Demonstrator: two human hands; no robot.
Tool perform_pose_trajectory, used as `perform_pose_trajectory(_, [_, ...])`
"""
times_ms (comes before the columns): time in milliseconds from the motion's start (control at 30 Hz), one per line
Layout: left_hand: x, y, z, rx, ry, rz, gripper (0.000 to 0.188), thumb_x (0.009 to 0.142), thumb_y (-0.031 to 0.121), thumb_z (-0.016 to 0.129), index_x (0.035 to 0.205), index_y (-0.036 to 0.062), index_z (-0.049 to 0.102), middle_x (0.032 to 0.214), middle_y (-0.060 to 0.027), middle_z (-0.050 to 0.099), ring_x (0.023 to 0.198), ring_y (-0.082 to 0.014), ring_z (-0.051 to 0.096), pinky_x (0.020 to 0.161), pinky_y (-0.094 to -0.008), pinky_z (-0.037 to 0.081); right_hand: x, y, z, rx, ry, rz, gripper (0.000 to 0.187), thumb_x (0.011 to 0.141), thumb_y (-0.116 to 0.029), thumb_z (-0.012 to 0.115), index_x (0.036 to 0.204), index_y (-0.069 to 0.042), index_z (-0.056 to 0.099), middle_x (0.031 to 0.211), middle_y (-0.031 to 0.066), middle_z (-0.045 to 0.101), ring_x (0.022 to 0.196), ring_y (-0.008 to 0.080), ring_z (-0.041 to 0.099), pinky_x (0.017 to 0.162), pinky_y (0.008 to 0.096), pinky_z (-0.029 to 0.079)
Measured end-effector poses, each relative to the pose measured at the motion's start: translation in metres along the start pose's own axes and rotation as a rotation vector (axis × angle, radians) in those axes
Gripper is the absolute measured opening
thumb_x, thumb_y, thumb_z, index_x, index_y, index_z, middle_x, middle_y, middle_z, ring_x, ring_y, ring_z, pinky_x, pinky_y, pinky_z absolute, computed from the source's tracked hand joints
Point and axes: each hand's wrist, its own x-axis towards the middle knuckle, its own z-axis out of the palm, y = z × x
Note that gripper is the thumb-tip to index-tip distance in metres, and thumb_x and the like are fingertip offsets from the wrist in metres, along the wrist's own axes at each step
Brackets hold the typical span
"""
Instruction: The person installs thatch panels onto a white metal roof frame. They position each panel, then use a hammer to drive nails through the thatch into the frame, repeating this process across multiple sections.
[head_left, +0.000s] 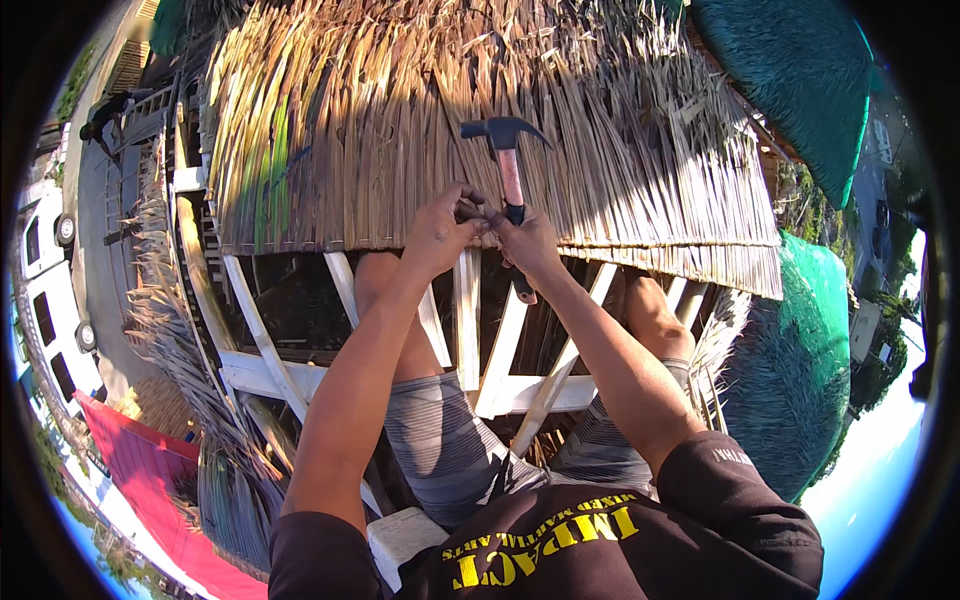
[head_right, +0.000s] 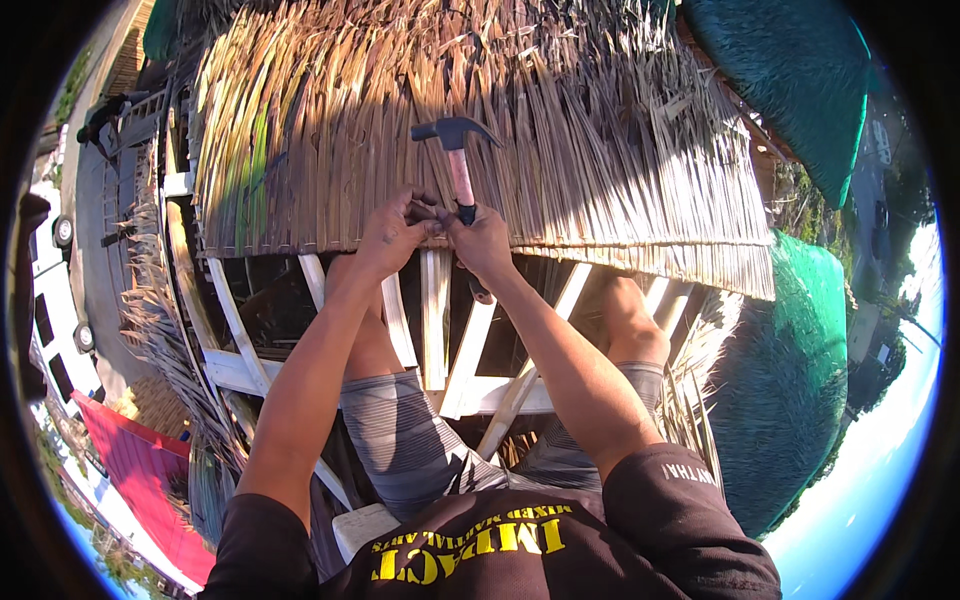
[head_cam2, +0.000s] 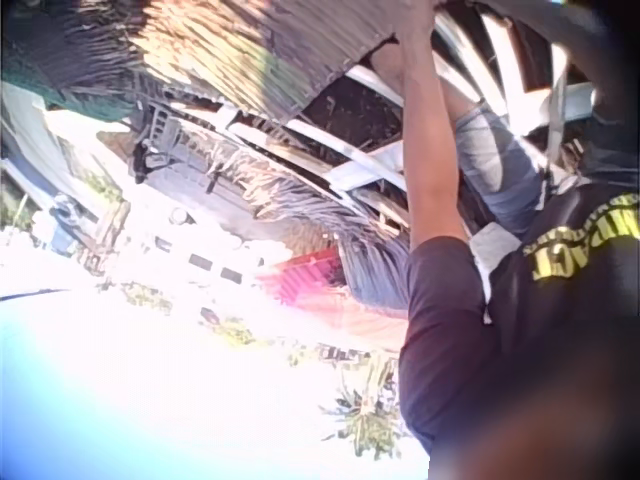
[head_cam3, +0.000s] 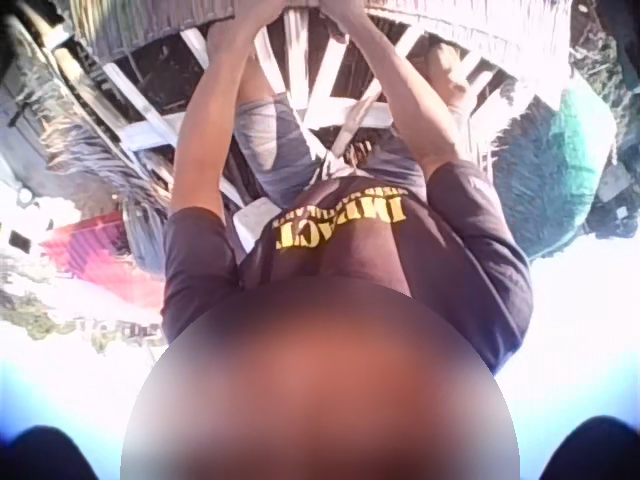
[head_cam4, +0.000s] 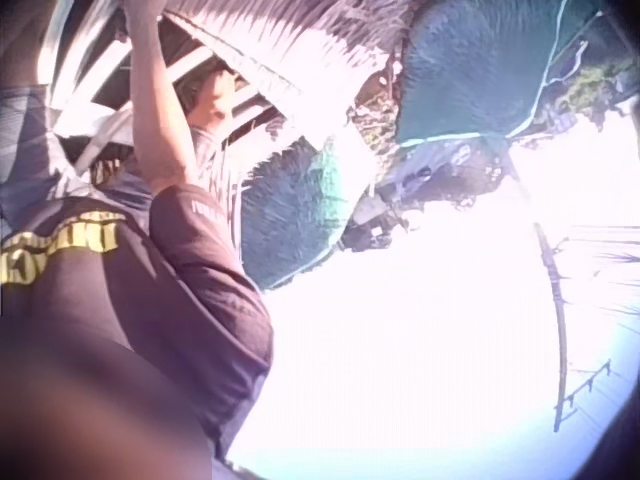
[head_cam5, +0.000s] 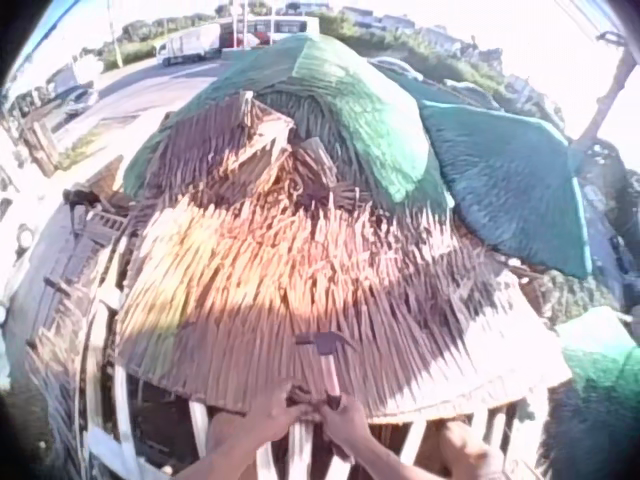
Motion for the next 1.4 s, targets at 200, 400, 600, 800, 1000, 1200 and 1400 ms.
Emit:
perform_pose_trajectory(200, [0.020,-0.014,0.030,0.173,-0.294,-0.056,0.032,0.084,-0.002,0.071,0.114,-0.0004,0.060,0.090,-0.0108,0.070,0.081,-0.0154,0.067,0.075,-0.0332,0.054,-0.004,0.049,-0.025,0.471,-0.080,0.113,0.033,0.098,-0.026,0.068,0.075,-0.010,0.052,0.055,-0.0034,0.047,0.042,0.0073,0.042,0.041,0.0276,0.035])
perform_pose_trajectory(400, [0.022,-0.055,0.054,0.613,0.092,-0.015,0.021,0.087,0.012,0.065,0.105,0.0015,0.068,0.094,-0.0189,0.071,0.087,-0.0344,0.069,0.080,-0.0426,0.053,0.007,0.092,-0.029,0.168,0.156,0.064,0.039,0.097,-0.032,0.067,0.076,-0.001,0.054,0.059,0.0110,0.059,0.048,0.0232,0.061,0.047,0.0371,0.048])
perform_pose_trajectory(600, [0.008,-0.117,0.043,0.973,0.441,-0.020,0.019,0.085,0.020,0.074,0.101,0.0109,0.075,0.104,-0.0102,0.068,0.098,-0.0321,0.062,0.087,-0.0424,0.050,-0.022,0.113,-0.052,-0.305,-0.018,0.084,0.040,0.100,-0.023,0.055,0.129,0.001,0.042,0.073,0.0289,0.062,0.073,0.0466,0.067,0.064,0.0509,0.051])
perform_pose_trajectory(800, [0.009,-0.144,0.034,0.903,0.411,-0.020,0.021,0.082,0.025,0.077,0.098,0.0124,0.076,0.112,-0.0068,0.064,0.107,-0.0305,0.056,0.094,-0.0413,0.047,-0.055,0.103,-0.058,-0.351,-0.156,-0.288,0.036,0.102,-0.021,0.050,0.130,0.001,0.041,0.082,0.0309,0.065,0.075,0.0508,0.065,0.064,0.0568,0.053])
perform_pose_trajectory(1000, [0.005,-0.145,0.039,0.979,0.462,0.089,0.022,0.080,0.018,0.076,0.097,0.0040,0.071,0.109,-0.0107,0.063,0.105,-0.0346,0.055,0.093,-0.0434,0.046,-0.045,0.102,-0.044,-0.506,-0.245,-0.297,0.026,0.102,-0.022,0.048,0.121,-0.006,0.041,0.081,0.0268,0.065,0.072,0.0477,0.065,0.062,0.0577,0.053])
perform_pose_trajectory(1200, [0.005,-0.140,0.040,0.982,0.417,-0.043,0.025,0.080,0.022,0.079,0.098,0.0060,0.073,0.111,-0.0071,0.062,0.109,-0.0302,0.053,0.097,-0.0404,0.045,-0.041,0.095,-0.035,-0.539,-0.254,-0.239,0.022,0.101,-0.020,0.050,0.115,-0.005,0.041,0.073,0.0248,0.063,0.069,0.0464,0.065,0.059,0.0558,0.052])
perform_pose_trajectory(1400, [-0.008,-0.130,0.066,0.794,0.552,-0.056,0.024,0.082,0.012,0.076,0.103,0.0035,0.068,0.114,-0.0105,0.060,0.108,-0.0330,0.053,0.097,-0.0423,0.044,-0.046,0.092,-0.047,-0.509,-0.163,-0.197,0.021,0.101,-0.018,0.051,0.113,-0.004,0.042,0.066,0.0266,0.060,0.066,0.0490,0.063,0.056,0.0567,0.049])
